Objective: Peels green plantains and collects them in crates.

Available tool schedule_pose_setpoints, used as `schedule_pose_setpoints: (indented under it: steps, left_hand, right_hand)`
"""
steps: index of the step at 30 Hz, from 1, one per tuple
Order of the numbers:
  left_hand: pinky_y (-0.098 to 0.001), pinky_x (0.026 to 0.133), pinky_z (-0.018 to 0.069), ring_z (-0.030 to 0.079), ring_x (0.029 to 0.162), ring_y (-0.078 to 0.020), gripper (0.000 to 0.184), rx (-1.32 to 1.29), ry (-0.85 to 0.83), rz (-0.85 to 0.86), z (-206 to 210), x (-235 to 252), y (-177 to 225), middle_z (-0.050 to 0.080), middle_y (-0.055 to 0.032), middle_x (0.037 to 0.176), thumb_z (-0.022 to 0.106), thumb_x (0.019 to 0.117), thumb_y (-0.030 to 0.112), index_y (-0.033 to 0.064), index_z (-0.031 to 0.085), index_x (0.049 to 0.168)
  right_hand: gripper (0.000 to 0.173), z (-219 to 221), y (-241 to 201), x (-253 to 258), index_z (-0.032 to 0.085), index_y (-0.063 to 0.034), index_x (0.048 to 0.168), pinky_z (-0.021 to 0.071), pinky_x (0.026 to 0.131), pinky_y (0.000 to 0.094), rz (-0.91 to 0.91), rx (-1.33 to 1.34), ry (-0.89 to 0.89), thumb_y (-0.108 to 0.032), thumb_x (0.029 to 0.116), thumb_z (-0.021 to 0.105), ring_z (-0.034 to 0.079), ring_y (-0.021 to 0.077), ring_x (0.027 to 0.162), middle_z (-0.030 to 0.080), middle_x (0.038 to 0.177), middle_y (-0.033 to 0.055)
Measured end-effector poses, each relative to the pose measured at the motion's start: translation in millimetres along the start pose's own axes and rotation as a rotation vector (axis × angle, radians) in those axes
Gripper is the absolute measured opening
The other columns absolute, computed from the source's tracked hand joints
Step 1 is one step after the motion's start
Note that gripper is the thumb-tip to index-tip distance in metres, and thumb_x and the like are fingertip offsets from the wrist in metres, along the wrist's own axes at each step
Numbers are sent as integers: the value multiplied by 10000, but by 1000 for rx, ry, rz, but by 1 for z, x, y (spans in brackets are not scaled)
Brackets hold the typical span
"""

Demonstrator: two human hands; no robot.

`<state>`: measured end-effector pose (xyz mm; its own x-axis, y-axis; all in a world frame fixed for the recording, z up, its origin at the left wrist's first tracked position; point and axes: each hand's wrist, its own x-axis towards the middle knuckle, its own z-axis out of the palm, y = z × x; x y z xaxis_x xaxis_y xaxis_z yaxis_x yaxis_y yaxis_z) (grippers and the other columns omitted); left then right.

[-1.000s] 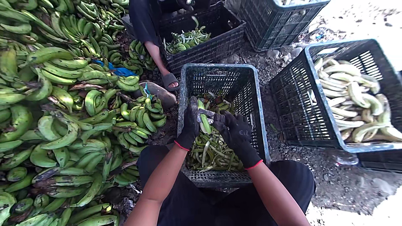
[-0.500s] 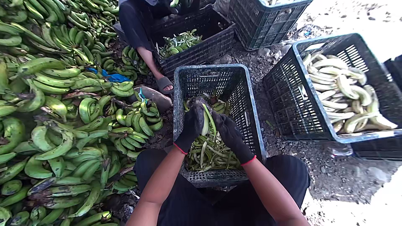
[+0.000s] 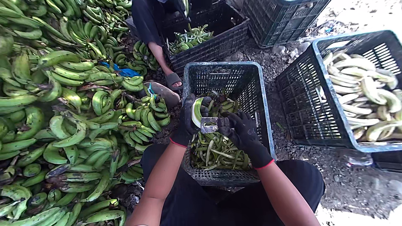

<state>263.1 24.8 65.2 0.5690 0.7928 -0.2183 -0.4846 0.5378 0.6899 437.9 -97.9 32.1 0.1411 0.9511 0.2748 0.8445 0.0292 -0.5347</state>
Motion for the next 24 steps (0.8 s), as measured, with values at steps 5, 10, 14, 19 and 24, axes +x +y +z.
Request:
schedule_pose_setpoints:
  steps: [5, 10, 14, 19, 24]
  left_hand:
    - [-237, 504, 541, 589, 516, -89, 563, 364, 127, 168, 3, 1, 0, 631, -27, 675, 207, 1116, 387, 25, 636, 1162]
    - [-372, 884, 553, 652, 1003, -150, 583, 905, 130, 345, 9, -13, -16, 679, -97, 1158, 201, 1114, 448, 87, 610, 1317]
    - [-415, 915, 529, 650, 1013, -228, 470, 1145, -38, 391, 25, -32, -24, 662, -183, 1155, 267, 1120, 267, -1, 580, 1345]
    - [-320, 625, 610, 695, 671, -153, 579, 580, 9, 174, 17, -8, -10, 722, -64, 823, 116, 1119, 376, 41, 577, 1217]
    - [-339, 676, 622, 723, 731, -185, 611, 570, 60, 157, 5, 1, 3, 735, -101, 869, 141, 1125, 384, 10, 603, 1269]
  right_hand:
    - [840, -2, -8, -4, 701, -203, 1310, 446, 804, 677, 41, -35, 7, -829, 859, 369, 612, 493, 1059, 659, 1141, 247]
    - [730, -1, -15, 0, 663, -146, 1332, 451, 894, 692, 353, 138, -130, -713, 967, 386, 592, 457, 1155, 642, 1230, 230]
    - [744, -8, -2, -3, 633, -132, 1245, 500, 704, 634, 534, 403, -128, -729, 1009, 257, 663, 377, 885, 686, 998, 176]
    - [840, -20, 1, -6, 619, -185, 1301, 538, 734, 467, 390, 424, -77, -847, 921, 266, 656, 198, 900, 692, 1077, 60]
    - [706, -23, 7, 0, 709, -185, 1278, 464, 827, 665, 10, 72, -125, -722, 899, 452, 615, 441, 1078, 668, 1148, 197]
